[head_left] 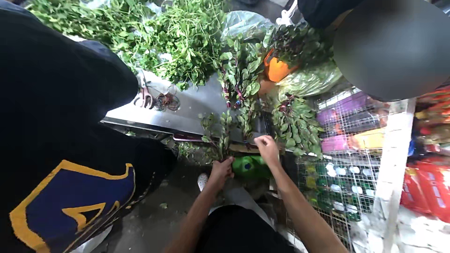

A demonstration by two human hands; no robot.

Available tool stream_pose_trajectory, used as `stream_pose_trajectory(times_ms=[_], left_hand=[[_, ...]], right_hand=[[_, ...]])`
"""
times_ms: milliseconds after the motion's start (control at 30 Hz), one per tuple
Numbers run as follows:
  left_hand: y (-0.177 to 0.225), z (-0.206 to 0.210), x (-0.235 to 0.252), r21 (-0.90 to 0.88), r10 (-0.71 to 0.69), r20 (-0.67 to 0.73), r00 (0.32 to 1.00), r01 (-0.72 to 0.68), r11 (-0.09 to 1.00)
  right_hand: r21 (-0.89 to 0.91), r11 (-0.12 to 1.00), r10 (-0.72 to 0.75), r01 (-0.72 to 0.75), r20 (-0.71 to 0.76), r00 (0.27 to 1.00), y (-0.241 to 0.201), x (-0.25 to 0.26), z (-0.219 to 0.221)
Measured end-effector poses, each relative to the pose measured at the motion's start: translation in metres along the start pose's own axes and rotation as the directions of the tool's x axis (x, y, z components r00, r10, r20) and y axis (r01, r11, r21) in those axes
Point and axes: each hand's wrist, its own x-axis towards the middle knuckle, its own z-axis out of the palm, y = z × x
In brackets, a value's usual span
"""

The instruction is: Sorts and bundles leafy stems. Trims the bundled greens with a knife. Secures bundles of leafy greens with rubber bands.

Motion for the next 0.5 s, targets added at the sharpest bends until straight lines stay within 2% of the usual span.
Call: stream_pose_trajectory(times_ms=[100,233,300,367,433,500], left_hand=[[-0.004,0.014,0.008,-0.026,0.014,-0.062,0.998,-0.016,1.0],[-0.007,0.034,0.026,-0.039,0.003,-0.104,0.995,-0.007,0.999],[-0.004,0.043,0.031,-0.074,-0.002,-0.07,0.998,-0.003,0.997],[-0.003,0.052,0.038,-0.129,0.007,-0.056,0.998,-0.014,0.992],[-0.002,0.059,0.043,-0.186,-0.001,-0.036,0.999,-0.006,0.983],[-0.002,0.062,0.048,-0.226,-0.007,0.002,1.0,0.008,0.974]], right_hand=[[-0.169,0.986,-0.001,-0.019,-0.115,0.993,0.009,0.032,-0.016],[-0.348,0.936,0.046,-0.049,-0.017,0.999,0.025,0.082,-0.015],[-0.374,0.922,0.124,-0.104,0.029,0.992,0.021,0.094,-0.017],[-0.263,0.939,0.24,-0.221,0.04,0.97,0.009,0.085,-0.025],[-0.041,0.944,0.328,-0.326,0.048,0.943,0.008,0.059,-0.033],[0.148,0.941,0.295,-0.303,0.073,0.953,0.015,0.012,-0.039]])
